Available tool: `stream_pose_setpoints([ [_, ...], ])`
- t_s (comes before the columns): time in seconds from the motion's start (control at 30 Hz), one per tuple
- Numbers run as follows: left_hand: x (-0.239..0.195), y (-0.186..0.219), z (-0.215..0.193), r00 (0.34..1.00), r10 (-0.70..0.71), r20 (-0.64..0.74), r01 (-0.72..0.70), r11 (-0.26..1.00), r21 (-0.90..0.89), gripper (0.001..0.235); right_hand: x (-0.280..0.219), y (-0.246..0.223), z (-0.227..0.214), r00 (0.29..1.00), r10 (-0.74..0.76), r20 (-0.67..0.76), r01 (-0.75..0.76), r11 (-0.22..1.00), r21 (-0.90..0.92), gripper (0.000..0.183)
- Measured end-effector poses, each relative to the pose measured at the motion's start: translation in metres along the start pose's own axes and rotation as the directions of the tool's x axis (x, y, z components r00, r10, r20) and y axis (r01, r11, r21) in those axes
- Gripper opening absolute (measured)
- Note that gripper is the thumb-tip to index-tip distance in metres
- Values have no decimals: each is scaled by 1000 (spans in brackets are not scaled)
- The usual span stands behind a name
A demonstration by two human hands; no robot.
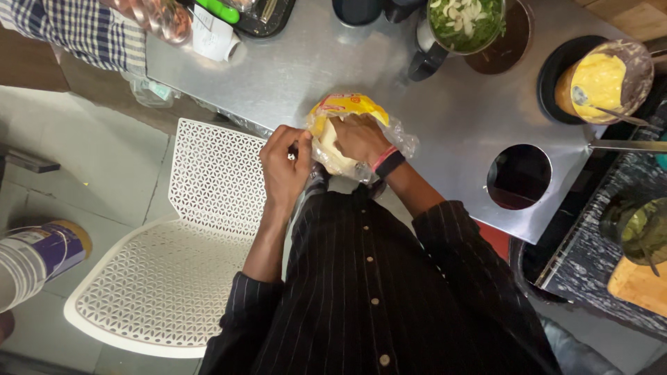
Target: The person takes slices of bread from a package and places them on a metal counter. They then squeeze a white condiment onto the bread and spread it with a knife. Finally, they scoop a green paste from a bowl and spread it onto the bread slices.
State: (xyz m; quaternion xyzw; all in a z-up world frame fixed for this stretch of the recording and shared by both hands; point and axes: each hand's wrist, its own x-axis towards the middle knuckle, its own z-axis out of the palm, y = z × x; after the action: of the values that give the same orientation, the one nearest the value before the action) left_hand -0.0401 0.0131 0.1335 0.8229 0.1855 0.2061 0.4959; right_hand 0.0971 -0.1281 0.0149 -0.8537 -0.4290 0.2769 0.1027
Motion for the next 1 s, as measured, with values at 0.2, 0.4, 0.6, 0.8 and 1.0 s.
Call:
stream_pose_setpoints([
  [0.2, -12, 5, -4, 999, 2, 47, -1, 1000, -20, 10, -20, -3, -8, 998, 37, 50, -38, 999, 29, 47],
  [0.4, -20, 2, -11, 999, -15, 48, 17, 999, -31, 7, -55, 4, -52, 964, -265, 8, 261, 953, 151, 35],
  [0.6, -20, 10, 6, 996, 37, 82, -32, 997, -66, 6, -23, 30, -26, 889, 67, 452, -204, 943, 262, 30],
  [0.8, -23, 15, 14, 994, 43, 96, -40, 999, -36, 7, -21, 32, 41, 955, -231, -183, 162, 930, -330, 15],
  [1.0, -34, 25, 28, 973, 195, 123, -182, 977, -107, 8, -27, 36, 37, 865, -350, -359, 313, 936, -158, 36],
])
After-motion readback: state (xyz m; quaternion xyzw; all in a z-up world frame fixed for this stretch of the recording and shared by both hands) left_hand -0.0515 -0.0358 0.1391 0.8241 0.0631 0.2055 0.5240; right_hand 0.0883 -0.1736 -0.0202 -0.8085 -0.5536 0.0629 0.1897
